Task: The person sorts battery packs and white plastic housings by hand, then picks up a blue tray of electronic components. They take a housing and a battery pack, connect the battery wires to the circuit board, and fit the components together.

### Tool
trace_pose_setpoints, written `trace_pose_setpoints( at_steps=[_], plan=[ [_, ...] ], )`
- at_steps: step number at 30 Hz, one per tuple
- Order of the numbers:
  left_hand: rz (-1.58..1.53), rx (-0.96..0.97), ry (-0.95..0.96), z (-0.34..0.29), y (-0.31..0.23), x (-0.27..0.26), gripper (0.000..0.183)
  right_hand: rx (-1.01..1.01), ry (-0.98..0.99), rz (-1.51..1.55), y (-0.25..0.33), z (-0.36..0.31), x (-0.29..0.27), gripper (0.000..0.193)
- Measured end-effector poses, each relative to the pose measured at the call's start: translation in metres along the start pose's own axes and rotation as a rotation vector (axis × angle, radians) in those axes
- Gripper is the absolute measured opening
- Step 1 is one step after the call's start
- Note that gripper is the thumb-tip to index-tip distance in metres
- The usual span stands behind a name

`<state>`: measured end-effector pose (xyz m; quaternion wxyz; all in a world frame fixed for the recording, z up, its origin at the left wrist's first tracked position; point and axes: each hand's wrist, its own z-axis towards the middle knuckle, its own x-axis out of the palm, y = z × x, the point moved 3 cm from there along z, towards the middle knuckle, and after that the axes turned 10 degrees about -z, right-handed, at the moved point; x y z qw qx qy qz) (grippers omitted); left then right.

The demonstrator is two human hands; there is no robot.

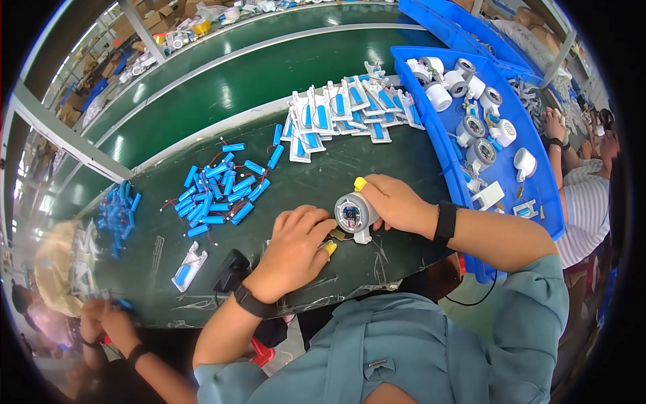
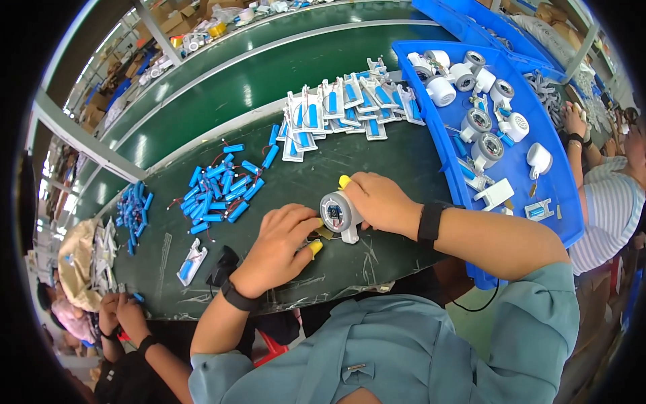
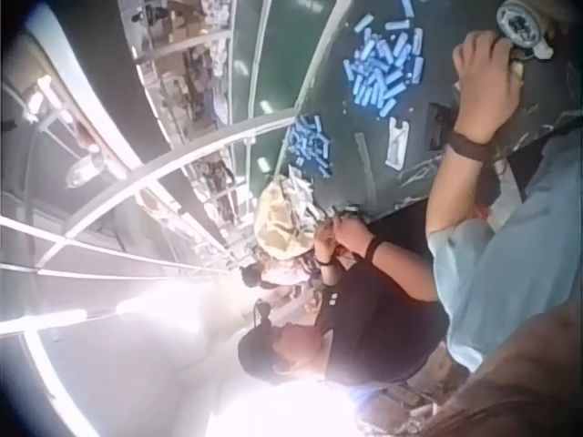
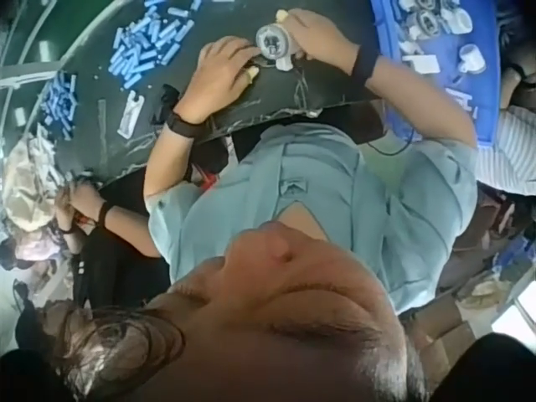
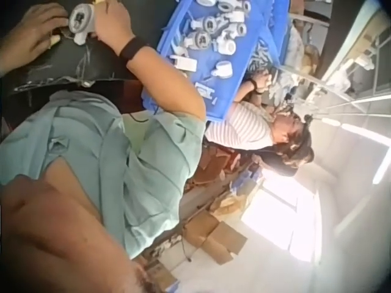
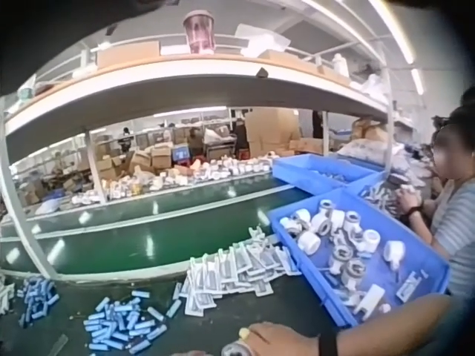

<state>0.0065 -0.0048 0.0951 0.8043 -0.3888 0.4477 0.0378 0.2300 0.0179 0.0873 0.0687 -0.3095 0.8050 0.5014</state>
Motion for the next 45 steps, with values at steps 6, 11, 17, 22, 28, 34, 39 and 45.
trace_pose_setpoints(
  at_steps=[6,11,17,22,28,34,39,45],
  plan=[
    [0.008,0.012,0.124,0.009,0.008,0.009,0.037,-0.592,-0.244,-0.524,0.011,-0.029,-0.013,0.056],
    [-0.024,-0.029,0.151,0.014,0.0,0.006,0.039,-0.628,-0.11,-0.674,0.008,-0.038,-0.013,0.077],
    [-0.041,-0.075,0.106,0.008,0.006,0.014,0.039,-0.46,-0.074,-0.691,0.007,-0.035,-0.009,0.075],
    [-0.065,-0.058,0.048,0.007,0.006,0.017,0.033,-0.644,-0.157,-0.691,0.013,-0.039,-0.006,0.073],
    [-0.109,-0.023,0.022,0.005,0.005,0.016,0.032,-0.725,-0.235,-0.694,0.009,-0.034,-0.004,0.076],
    [-0.169,-0.036,0.018,0.003,0.002,0.012,0.03,-0.655,-0.162,-0.692,0.009,-0.039,-0.008,0.072],
    [-0.177,-0.051,0.036,0.005,0.001,0.013,0.029,-0.661,-0.179,-0.662,0.001,-0.036,-0.007,0.071],
    [-0.139,-0.077,0.038,0.002,-0.001,0.01,0.03,-0.715,-0.233,-0.694,0.0,-0.036,-0.006,0.068]
  ],
)
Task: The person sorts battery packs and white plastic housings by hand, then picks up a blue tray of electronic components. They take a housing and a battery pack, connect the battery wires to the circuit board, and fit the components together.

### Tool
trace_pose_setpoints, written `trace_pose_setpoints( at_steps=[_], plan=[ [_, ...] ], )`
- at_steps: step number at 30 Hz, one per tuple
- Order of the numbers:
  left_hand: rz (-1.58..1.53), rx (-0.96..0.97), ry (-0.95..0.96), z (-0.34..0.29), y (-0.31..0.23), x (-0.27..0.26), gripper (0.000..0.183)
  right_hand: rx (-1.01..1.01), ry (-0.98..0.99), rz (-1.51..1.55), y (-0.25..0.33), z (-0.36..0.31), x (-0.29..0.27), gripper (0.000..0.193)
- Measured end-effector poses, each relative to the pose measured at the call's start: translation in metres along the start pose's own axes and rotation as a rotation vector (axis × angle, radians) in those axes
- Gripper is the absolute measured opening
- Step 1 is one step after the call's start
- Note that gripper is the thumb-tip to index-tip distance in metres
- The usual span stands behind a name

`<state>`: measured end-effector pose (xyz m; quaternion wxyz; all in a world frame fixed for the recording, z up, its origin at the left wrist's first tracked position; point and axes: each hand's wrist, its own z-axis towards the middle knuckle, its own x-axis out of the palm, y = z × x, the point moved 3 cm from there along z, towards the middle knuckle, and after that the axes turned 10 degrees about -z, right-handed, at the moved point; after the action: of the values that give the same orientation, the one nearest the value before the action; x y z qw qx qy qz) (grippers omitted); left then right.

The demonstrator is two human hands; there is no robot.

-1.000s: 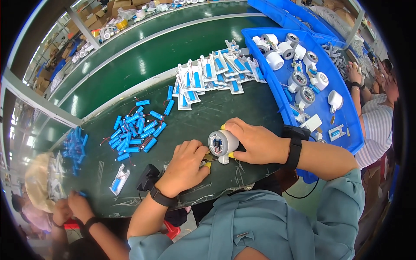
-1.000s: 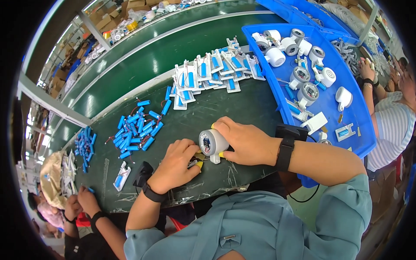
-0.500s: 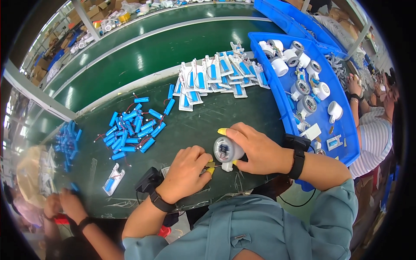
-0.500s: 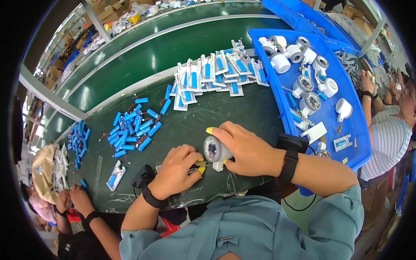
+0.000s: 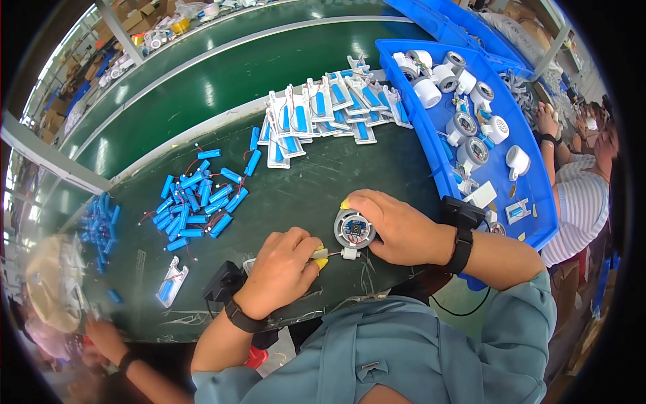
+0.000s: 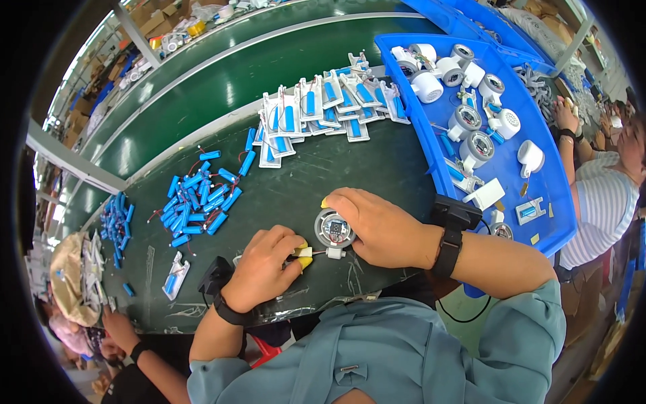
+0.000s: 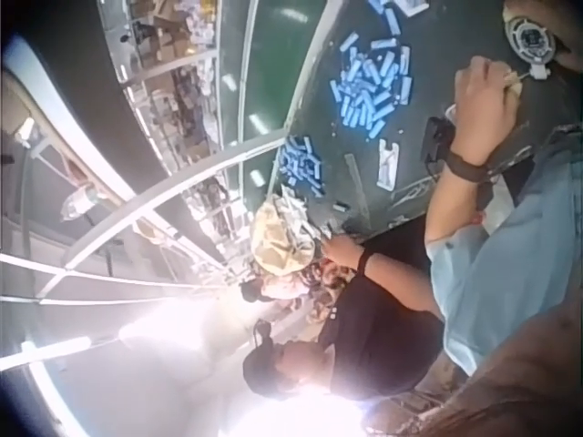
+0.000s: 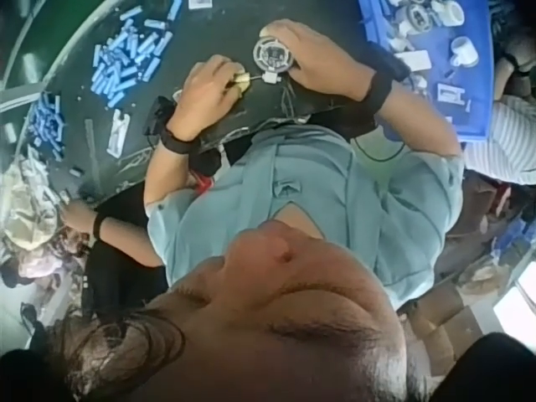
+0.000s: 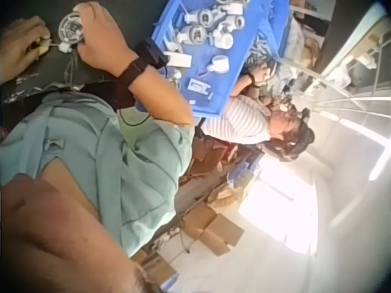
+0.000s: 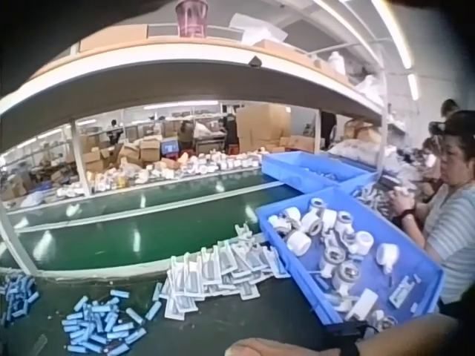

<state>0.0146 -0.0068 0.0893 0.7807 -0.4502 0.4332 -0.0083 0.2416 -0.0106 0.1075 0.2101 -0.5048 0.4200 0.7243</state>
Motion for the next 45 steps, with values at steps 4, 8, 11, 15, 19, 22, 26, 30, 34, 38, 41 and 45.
trace_pose_setpoints(
  at_steps=[4,8,11,15,19,22,26,30,34,38,41,45],
  plan=[
    [0.017,0.032,-0.025,0.0031,-0.0005,0.0,0.031,-0.008,-0.018,0.019,0.0004,0.0002,-0.0009,0.066],
    [0.033,0.055,-0.013,0.0039,-0.0006,0.0004,0.03,-0.006,-0.031,0.066,0.002,0.0007,-0.0017,0.061],
    [0.027,0.052,-0.012,0.0046,-0.0005,0.0013,0.03,-0.034,-0.037,0.043,-0.0014,-0.0002,0.0007,0.065],
    [0.019,0.046,-0.01,0.0044,-0.0001,0.0002,0.028,-0.024,-0.026,0.034,-0.0009,0.0,0.0016,0.065],
    [-0.007,0.018,0.009,0.0045,-0.0008,-0.001,0.03,-0.04,-0.037,0.023,-0.0012,-0.0009,0.0017,0.065],
    [-0.045,-0.031,-0.01,0.0029,0.0015,0.0013,0.032,-0.056,-0.061,-0.001,-0.0008,-0.0015,0.0011,0.065],
    [-0.059,-0.08,-0.078,0.0018,0.0001,0.0019,0.033,-0.091,-0.137,-0.067,-0.0008,-0.0014,0.0024,0.065],
    [0.116,-0.025,-0.051,0.0021,-0.0035,0.0009,0.035,-0.107,-0.179,-0.11,-0.0012,-0.0013,0.0025,0.065],
    [0.115,-0.011,-0.075,0.0016,-0.005,0.0021,0.035,-0.1,-0.194,-0.122,-0.0011,-0.0021,0.0033,0.064],
    [0.092,-0.016,-0.045,0.0022,-0.0067,0.001,0.034,-0.092,-0.183,-0.122,-0.0026,-0.0026,0.004,0.064],
    [0.1,0.003,-0.046,0.0023,-0.0064,-0.0005,0.035,-0.09,-0.166,-0.102,-0.0032,-0.0028,0.0042,0.063],
    [0.116,-0.009,-0.042,0.002,-0.0066,-0.0014,0.035,-0.09,-0.163,-0.101,-0.0024,-0.0022,0.0038,0.063]
  ],
)
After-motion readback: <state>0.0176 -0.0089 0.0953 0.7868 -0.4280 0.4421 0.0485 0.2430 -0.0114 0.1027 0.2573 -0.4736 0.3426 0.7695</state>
